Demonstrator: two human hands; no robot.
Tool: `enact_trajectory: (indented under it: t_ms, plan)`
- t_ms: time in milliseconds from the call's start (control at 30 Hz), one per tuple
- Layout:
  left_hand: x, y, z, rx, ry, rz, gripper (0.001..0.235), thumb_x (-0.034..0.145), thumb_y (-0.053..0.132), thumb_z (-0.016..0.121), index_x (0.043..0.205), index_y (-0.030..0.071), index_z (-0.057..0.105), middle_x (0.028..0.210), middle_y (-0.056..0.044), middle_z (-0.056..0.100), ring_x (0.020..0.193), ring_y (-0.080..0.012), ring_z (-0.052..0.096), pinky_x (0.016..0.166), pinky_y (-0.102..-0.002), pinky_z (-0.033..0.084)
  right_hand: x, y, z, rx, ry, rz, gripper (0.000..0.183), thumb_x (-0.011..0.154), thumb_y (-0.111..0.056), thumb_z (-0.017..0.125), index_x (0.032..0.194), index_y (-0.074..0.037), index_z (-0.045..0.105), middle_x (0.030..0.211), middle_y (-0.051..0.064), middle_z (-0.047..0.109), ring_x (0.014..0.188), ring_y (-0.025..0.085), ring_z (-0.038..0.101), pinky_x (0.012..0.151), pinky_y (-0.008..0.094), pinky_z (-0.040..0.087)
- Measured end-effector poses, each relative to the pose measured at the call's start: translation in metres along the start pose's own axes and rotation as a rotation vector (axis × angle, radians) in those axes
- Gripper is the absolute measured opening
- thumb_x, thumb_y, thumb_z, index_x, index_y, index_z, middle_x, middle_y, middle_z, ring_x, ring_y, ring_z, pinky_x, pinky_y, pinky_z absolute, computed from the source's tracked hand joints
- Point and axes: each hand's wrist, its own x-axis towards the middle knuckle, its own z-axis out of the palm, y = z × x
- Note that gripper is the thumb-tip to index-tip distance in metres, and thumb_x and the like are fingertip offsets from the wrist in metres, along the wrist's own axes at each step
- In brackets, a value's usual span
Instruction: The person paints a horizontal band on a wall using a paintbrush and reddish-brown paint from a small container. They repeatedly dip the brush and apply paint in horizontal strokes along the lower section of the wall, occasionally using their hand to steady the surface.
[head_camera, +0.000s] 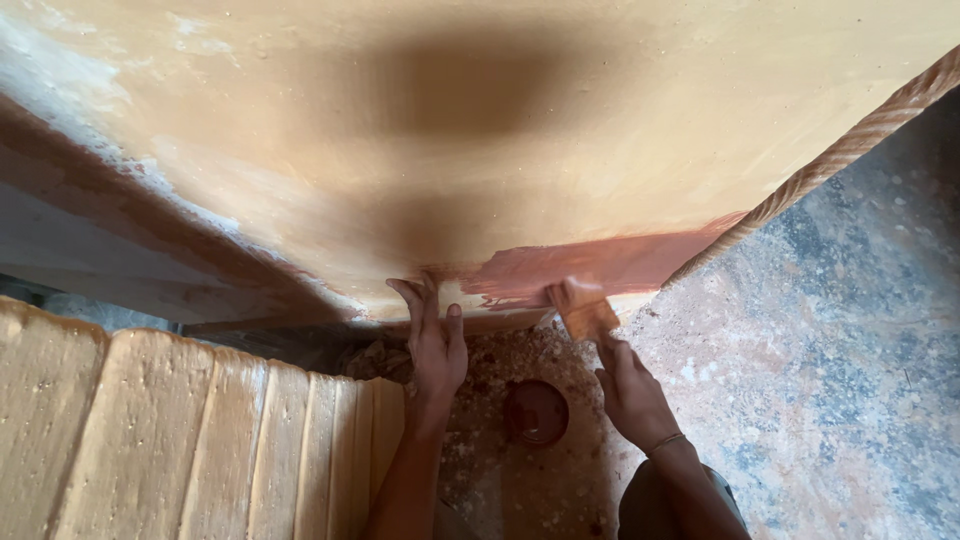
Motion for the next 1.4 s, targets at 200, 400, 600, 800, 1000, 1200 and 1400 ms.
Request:
enact_trajectory:
  t_ms: [200,400,600,800,1000,1200,1400]
  plan:
    - [0.0,0.003,-0.002,0.002,0.017,0.027,0.06,0.109,0.032,0.045,0.161,0.005,0.029,0.17,-0.029,-0.008,0.154,-0.048,0.024,0.116,-0.051,0.039,-0.001,-0.007,0.001,0.029,0.001,-0.032,0.049,0.096,-0.018,0.06,0.141,-0.007,0.045,0.131,0.024,0.062,0.116,0.044,0.063,0.093,0.049,0.055]
    - [0.001,0.001,-0.005,0.017,0.006,0.01,0.06,0.108,0.031,0.046,0.16,0.005,0.03,0.17,-0.03,-0.005,0.154,-0.049,0.022,0.117,-0.051,0.037,-0.009,-0.021,-0.001,0.262,0.192,-0.283,0.051,0.1,-0.012,0.055,0.147,0.0,0.041,0.133,0.03,0.061,0.12,0.041,0.065,0.093,0.047,0.055]
    - [0.0,0.0,-0.004,0.038,0.021,0.033,0.06,0.109,0.032,0.046,0.161,0.006,0.032,0.171,-0.029,-0.004,0.156,-0.0485,0.018,0.12,-0.051,0.035,-0.015,-0.012,0.011,0.56,0.374,-0.307,0.059,0.104,-0.011,0.051,0.155,0.006,0.027,0.143,0.036,0.052,0.088,0.034,0.059,0.073,0.042,0.054]
    - [0.002,0.002,-0.009,0.023,-0.058,-0.098,0.063,0.107,0.037,0.042,0.16,0.007,0.028,0.169,-0.028,-0.009,0.153,-0.0474,0.017,0.116,-0.052,0.034,0.005,-0.007,0.025,0.205,0.29,-0.355,0.051,0.108,-0.01,0.048,0.152,0.006,0.029,0.134,0.036,0.057,0.113,0.039,0.065,0.09,0.047,0.057]
    - [0.002,0.002,-0.012,0.031,-0.03,-0.005,0.061,0.11,0.038,0.042,0.16,0.006,0.031,0.17,-0.029,-0.004,0.154,-0.049,0.018,0.119,-0.052,0.034,0.009,-0.003,0.052,0.338,-0.027,-0.012,0.041,0.106,-0.019,0.048,0.143,-0.005,0.038,0.096,0.019,0.069,0.079,0.028,0.071,0.068,0.043,0.059]
    - [0.0,0.002,-0.014,0.013,-0.026,-0.024,0.061,0.109,0.04,0.041,0.16,0.007,0.033,0.17,-0.029,0.0,0.154,-0.0476,0.022,0.118,-0.051,0.035,0.009,-0.017,0.067,0.463,-0.437,0.151,0.043,0.102,-0.019,0.063,0.14,-0.012,0.044,0.105,-0.001,0.06,0.078,0.012,0.066,0.066,0.031,0.061]
    - [0.0,0.0,-0.015,-0.006,-0.036,-0.011,0.063,0.108,0.043,0.038,0.16,0.008,0.031,0.17,-0.03,-0.001,0.154,-0.0487,0.017,0.116,-0.052,0.037,0.014,-0.036,0.061,1.304,-0.249,-0.049,0.043,0.103,-0.012,0.055,0.144,-0.013,0.045,0.074,-0.002,0.049,0.045,0.005,0.038,0.034,0.021,0.036]
